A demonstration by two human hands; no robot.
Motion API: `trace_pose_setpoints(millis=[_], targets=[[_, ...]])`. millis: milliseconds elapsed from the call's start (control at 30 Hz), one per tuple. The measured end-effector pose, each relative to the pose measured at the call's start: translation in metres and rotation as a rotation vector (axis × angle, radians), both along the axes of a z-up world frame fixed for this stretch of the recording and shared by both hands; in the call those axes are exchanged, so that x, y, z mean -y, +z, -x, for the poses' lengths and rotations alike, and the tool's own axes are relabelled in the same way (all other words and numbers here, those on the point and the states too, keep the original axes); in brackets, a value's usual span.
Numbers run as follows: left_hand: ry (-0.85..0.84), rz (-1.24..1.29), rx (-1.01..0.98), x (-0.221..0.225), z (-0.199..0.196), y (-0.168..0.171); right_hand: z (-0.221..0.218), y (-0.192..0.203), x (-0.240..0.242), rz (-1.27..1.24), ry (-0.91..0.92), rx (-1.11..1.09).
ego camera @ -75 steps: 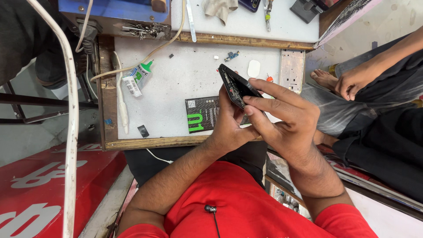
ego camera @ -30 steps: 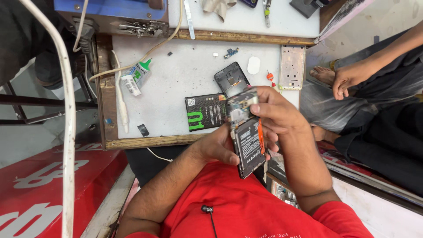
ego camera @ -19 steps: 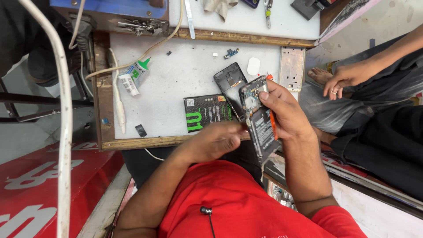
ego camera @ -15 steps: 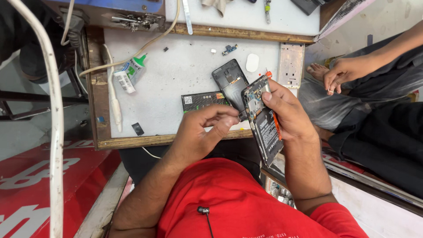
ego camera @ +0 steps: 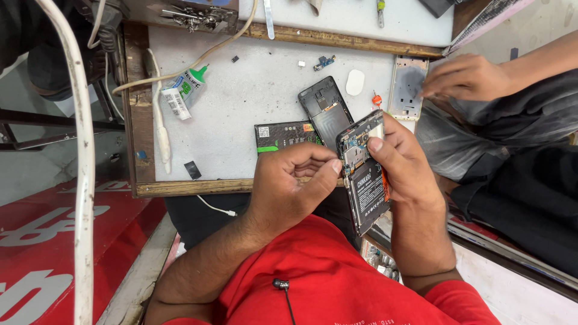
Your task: The person applies adhesive to the back cover of a smartphone, then assembles the device by placing the back cover onto the phone body. They press the edges to secure the cover and inspect the assembled phone.
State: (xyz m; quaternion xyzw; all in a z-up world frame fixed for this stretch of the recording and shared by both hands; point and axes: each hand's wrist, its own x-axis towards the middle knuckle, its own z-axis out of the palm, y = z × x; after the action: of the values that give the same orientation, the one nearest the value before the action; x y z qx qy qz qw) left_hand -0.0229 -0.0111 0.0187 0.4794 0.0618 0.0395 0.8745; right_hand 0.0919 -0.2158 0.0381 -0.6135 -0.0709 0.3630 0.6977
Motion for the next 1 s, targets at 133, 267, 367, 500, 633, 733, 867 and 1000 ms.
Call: trace_pose_setpoints(millis=[133, 267, 367, 500, 633, 733, 867, 1000], targets=[[0.061, -0.169, 0.046, -0.002, -0.002, 0.003, 0.006, 0.005, 0.0, 0.035, -0.013, 0.106], [0.069, -0.188, 0.065, -0.004, -0.002, 0.004, 0.008, 0.006, 0.002, 0.07, -0.028, 0.137], [0.016, -0.118, 0.064, -0.006, 0.0, 0.004, 0.007, 0.005, 0.002, 0.035, -0.039, 0.095], [-0.012, -0.113, 0.058, -0.009, 0.0, 0.003, 0.007, 0.002, 0.001, 0.02, -0.049, 0.063], [0.059, -0.214, 0.057, -0.008, -0.001, 0.005, 0.008, 0.0, 0.0, 0.035, -0.065, 0.075], [0.138, -0.307, 0.066, -0.006, -0.002, 0.008, 0.011, -0.001, 0.001, 0.03, -0.073, 0.076], [0.156, -0.344, 0.053, -0.005, -0.004, 0.01, 0.014, -0.001, 0.001, 0.06, -0.085, 0.119], [0.127, -0.311, 0.039, -0.005, -0.003, 0.007, 0.015, -0.003, 0.002, 0.053, -0.094, 0.102]])
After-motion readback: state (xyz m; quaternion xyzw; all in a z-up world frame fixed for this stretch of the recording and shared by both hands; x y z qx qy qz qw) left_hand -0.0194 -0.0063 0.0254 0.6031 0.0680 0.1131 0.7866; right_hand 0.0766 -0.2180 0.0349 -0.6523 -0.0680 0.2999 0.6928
